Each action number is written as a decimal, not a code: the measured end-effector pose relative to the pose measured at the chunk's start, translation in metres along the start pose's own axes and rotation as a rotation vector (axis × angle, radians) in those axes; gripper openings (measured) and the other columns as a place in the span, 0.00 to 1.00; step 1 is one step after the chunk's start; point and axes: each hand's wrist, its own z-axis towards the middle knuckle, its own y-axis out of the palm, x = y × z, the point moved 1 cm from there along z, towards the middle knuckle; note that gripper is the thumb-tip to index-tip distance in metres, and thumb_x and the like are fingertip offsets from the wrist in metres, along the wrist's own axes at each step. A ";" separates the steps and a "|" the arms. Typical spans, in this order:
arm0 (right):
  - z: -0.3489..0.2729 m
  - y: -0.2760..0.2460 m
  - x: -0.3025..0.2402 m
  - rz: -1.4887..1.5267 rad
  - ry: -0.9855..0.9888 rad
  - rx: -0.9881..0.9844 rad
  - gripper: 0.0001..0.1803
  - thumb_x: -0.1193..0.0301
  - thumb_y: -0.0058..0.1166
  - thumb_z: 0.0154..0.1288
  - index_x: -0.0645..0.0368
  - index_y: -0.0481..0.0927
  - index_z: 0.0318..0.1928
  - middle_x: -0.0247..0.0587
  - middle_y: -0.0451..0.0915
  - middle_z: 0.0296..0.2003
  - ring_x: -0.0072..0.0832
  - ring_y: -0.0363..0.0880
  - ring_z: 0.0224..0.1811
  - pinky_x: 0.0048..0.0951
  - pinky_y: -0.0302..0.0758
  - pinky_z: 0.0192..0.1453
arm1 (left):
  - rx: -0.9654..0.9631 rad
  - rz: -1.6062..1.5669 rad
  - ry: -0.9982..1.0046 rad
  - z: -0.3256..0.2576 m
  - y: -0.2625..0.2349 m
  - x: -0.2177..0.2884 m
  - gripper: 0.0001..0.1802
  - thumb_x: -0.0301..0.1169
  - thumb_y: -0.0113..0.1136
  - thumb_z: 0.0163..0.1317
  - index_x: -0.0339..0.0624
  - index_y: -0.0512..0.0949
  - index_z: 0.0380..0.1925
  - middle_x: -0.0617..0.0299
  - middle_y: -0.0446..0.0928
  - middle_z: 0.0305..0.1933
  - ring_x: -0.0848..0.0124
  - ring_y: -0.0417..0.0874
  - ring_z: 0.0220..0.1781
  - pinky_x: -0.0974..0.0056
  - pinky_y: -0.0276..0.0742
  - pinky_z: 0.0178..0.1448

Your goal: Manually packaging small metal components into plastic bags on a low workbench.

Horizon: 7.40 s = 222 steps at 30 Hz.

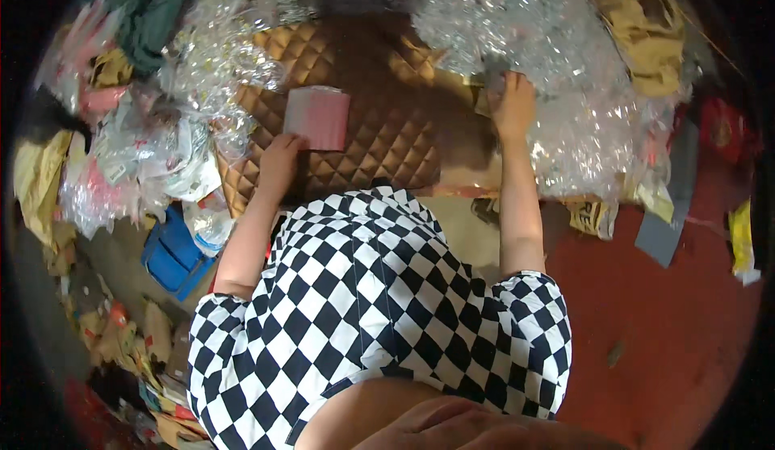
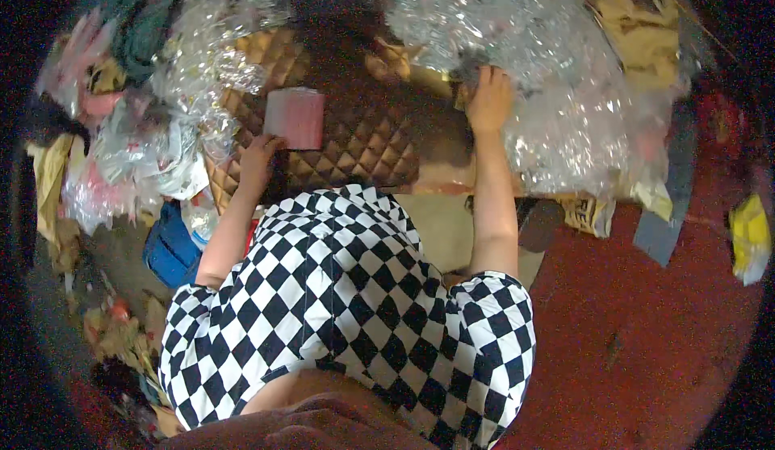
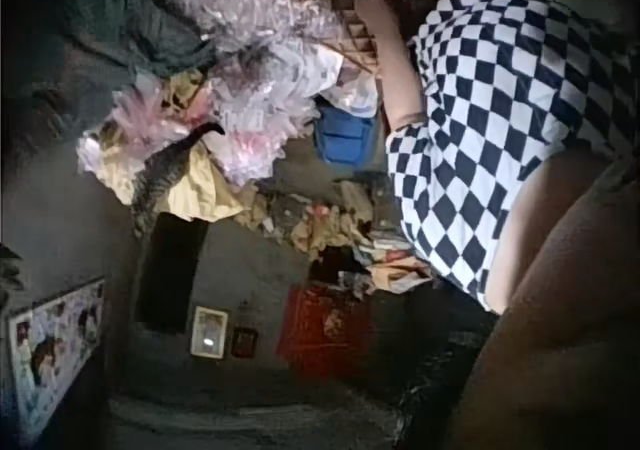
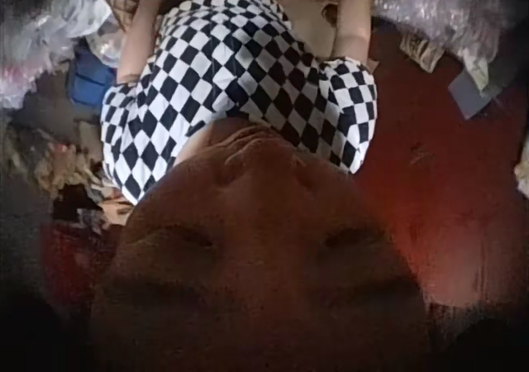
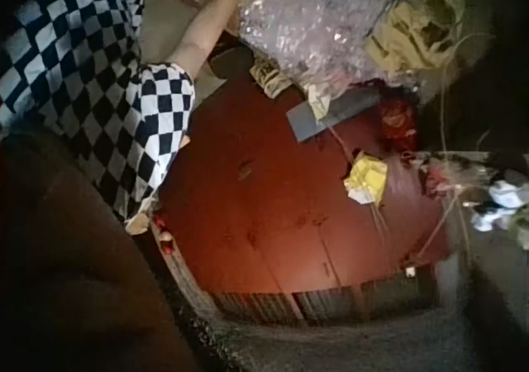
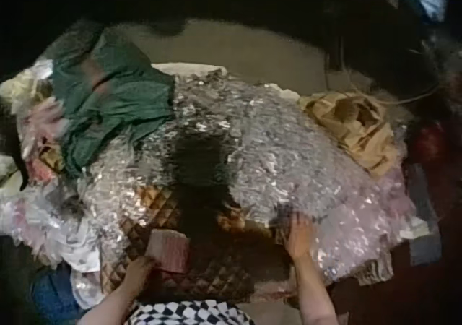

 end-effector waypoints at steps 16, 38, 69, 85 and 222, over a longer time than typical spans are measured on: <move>0.076 0.007 -0.050 1.440 0.629 -0.541 0.21 0.72 0.67 0.59 0.50 0.75 0.52 0.31 0.77 0.42 0.20 0.76 0.41 0.22 0.74 0.37 | 0.308 -0.448 -0.282 0.023 -0.024 0.037 0.09 0.24 0.59 0.59 0.44 0.82 0.40 0.54 0.78 0.31 0.53 0.81 0.37 0.53 0.76 0.43; 0.147 -0.004 -0.194 1.843 0.356 -0.517 0.17 0.76 0.59 0.64 0.64 0.78 0.53 0.44 0.80 0.48 0.33 0.81 0.48 0.32 0.79 0.49 | 0.548 -0.200 -0.420 0.006 -0.071 0.047 0.04 0.28 0.64 0.56 0.44 0.80 0.32 0.59 0.75 0.37 0.56 0.74 0.49 0.49 0.64 0.57; 0.059 -0.112 -0.217 0.512 -0.554 -0.688 0.20 0.68 0.65 0.46 0.44 0.84 0.44 0.41 0.81 0.38 0.41 0.80 0.47 0.42 0.79 0.46 | 0.128 -0.494 0.284 0.066 -0.051 0.088 0.18 0.21 0.61 0.53 0.51 0.85 0.43 0.48 0.65 0.68 0.48 0.66 0.69 0.52 0.65 0.71; -0.019 -0.097 -0.158 0.692 -0.569 -0.613 0.24 0.70 0.67 0.48 0.49 0.81 0.50 0.42 0.76 0.51 0.40 0.73 0.56 0.42 0.72 0.57 | -0.214 -0.571 0.395 0.095 -0.094 0.139 0.19 0.17 0.64 0.47 0.49 0.85 0.39 0.50 0.69 0.64 0.49 0.67 0.68 0.52 0.66 0.69; -0.029 -0.088 -0.168 1.001 -0.422 -0.608 0.15 0.75 0.59 0.57 0.54 0.79 0.46 0.45 0.81 0.40 0.43 0.83 0.41 0.40 0.78 0.45 | -0.338 -0.612 0.330 0.074 -0.081 0.115 0.11 0.27 0.68 0.55 0.46 0.84 0.41 0.52 0.73 0.60 0.52 0.73 0.62 0.54 0.70 0.63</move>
